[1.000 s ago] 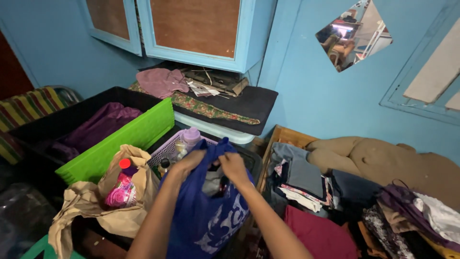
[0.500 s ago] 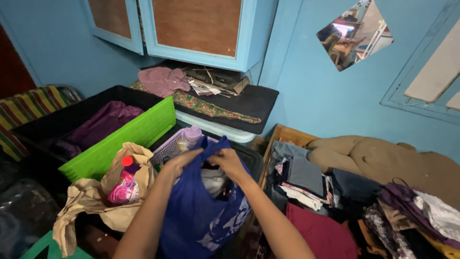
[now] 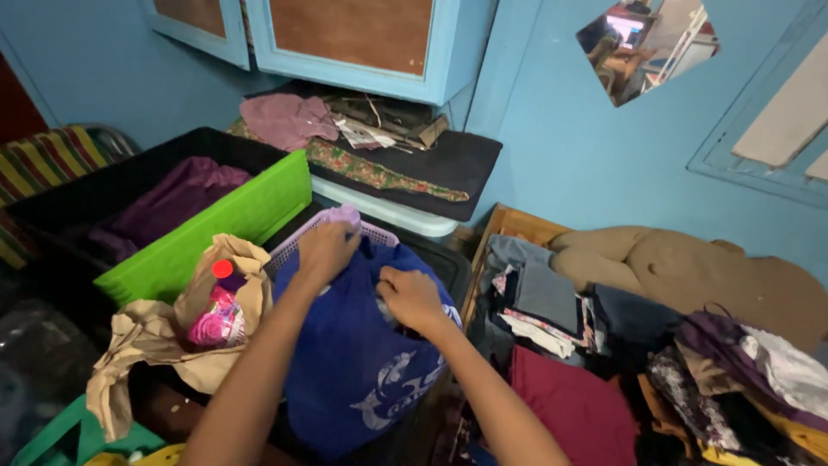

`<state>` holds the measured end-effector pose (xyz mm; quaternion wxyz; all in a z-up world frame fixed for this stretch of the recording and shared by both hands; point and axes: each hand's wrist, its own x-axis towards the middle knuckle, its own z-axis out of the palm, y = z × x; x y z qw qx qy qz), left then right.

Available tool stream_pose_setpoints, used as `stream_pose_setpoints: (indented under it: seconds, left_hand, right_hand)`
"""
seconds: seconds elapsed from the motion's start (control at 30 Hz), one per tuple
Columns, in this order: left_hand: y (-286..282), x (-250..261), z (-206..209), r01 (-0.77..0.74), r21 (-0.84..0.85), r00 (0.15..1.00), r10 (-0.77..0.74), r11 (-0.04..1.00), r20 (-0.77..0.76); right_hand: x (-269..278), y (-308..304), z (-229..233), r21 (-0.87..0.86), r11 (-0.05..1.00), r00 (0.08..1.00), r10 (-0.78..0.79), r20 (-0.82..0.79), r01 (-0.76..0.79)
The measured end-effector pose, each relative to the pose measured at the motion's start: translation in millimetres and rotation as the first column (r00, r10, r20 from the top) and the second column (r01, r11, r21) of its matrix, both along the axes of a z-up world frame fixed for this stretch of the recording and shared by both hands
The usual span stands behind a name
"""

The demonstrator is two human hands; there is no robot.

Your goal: The person is organizing various items of clothing from a bed into storage drawers and bags.

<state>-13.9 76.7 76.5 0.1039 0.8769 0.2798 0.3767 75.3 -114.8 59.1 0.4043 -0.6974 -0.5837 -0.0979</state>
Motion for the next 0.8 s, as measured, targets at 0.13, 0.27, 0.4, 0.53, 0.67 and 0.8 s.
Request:
stream_pose_setpoints:
  seconds: [0.13,0.27,0.4,0.53,0.67,0.8]
  left_hand:
    - [33,30,-5,-0.037,0.22,0.998,0.048,0.975,-0.047]
    - [68,34,1,-0.078,0.228,0.968,0.129,0.971,-0.217]
    - [104,56,-67,-0.05,0.286,0.99,0.086,0.957,-0.116]
    - [109,67,-89,-0.124,0.165,0.991,0.13,0.978,-0.024]
    - [62,55,-46,0.313,-0.349,0.864,-0.112,0.883,0.491]
    - [43,48,-51,0.441,-0.6,0.854,-0.106,0.668,0.509]
  right_hand:
    - [0,-21,8,-0.145,0.984,0.99,-0.086,0.115,0.102]
    - [16,-37,1,-0.13,0.991,0.98,-0.014,0.2,0.041]
    - [10,-66,-25,-0.124,0.992,0.968,0.045,0.247,-0.014]
    - [13,-72,-28,-0.001,0.998,0.982,0.069,0.174,-0.07]
    - [9,-56,-10,0.281,0.959,0.989,-0.018,0.149,-0.025]
    - [18,-25,-4,0.406,0.912,0.997,0.036,0.074,-0.063]
